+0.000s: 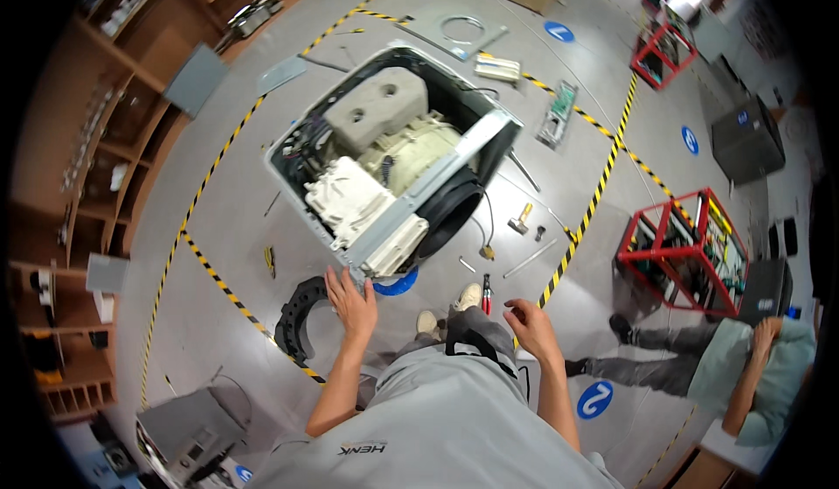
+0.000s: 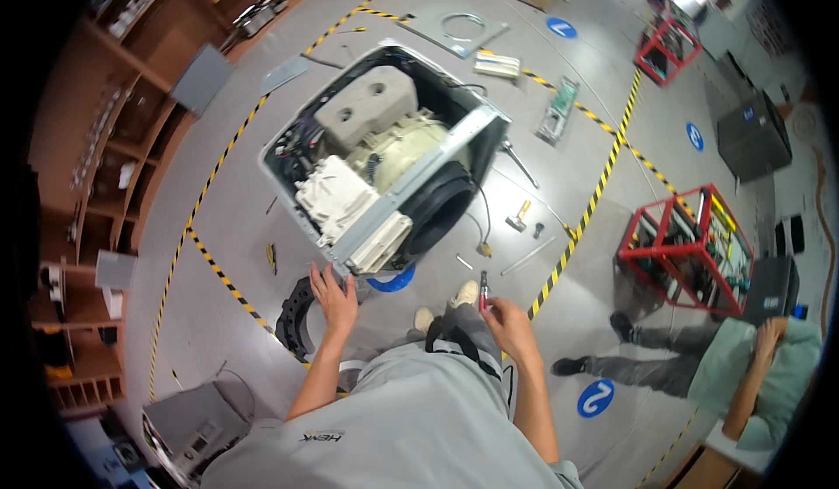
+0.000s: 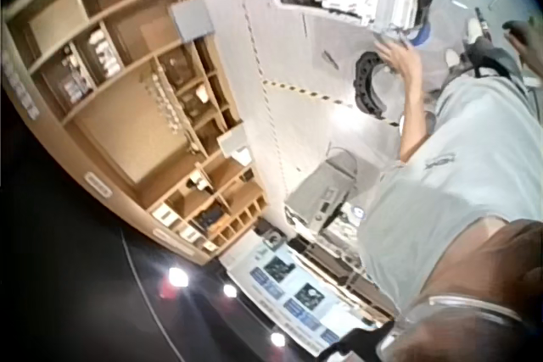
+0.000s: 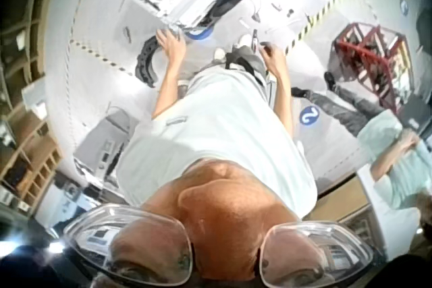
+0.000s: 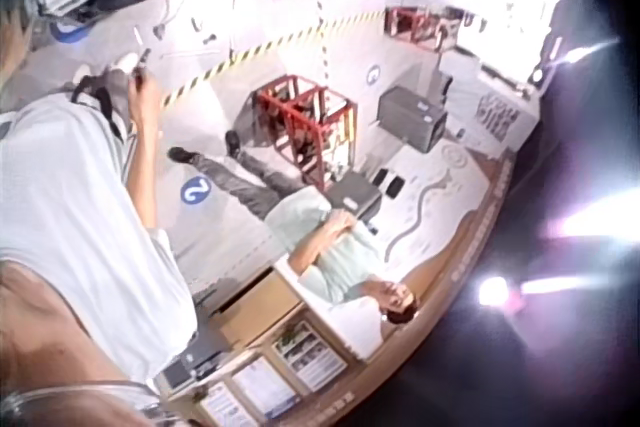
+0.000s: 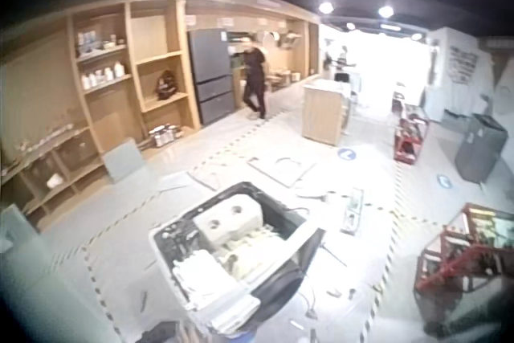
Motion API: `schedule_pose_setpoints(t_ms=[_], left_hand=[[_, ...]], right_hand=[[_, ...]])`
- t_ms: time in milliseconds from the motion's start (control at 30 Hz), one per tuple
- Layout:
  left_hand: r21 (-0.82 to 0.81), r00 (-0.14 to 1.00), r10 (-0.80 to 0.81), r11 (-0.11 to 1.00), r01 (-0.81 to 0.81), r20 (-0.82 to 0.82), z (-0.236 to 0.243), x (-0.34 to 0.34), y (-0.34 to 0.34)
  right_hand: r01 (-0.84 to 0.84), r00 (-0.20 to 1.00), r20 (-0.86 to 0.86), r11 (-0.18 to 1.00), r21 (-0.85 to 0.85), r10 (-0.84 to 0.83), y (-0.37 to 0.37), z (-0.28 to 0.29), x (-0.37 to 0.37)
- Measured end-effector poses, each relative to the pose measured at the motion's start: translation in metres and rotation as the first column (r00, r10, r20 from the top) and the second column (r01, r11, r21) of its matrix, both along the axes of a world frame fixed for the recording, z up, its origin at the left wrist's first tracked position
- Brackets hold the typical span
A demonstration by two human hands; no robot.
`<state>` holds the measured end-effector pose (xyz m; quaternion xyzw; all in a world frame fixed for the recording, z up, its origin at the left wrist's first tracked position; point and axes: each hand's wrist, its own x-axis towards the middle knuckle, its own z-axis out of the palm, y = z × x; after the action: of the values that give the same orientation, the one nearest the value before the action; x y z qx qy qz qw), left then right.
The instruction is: The person uses an electric drill to remove screws from the inner frame of a washing machine and then carries several plastic panels and internal components to a storage area.
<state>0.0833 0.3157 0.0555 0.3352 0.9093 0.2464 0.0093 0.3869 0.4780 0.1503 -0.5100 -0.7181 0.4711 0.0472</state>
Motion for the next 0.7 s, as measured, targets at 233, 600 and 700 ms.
schedule_pose_setpoints(t_ms=[233,600,700], left_hand=[[-0.078,0.96,-0.24,0.97,0.231,-0.143,0.007,0.007,0.147],[-0.241,0.982,-0.094,0.969,0.053,-0.162,-0.053,-0.009,0.247],[-0.231,0.976,-0.101,0.971,0.054,-0.195,-0.061,-0.005,0.253]], right_hand=[[0.301,0.952,-0.048,0.953,-0.043,-0.303,0.028,-0.044,0.094],[0.582,0.808,0.005,0.796,-0.168,-0.589,0.065,-0.046,0.185],[0.555,0.825,-0.017,0.817,-0.153,-0.564,0.071,-0.053,0.196]])
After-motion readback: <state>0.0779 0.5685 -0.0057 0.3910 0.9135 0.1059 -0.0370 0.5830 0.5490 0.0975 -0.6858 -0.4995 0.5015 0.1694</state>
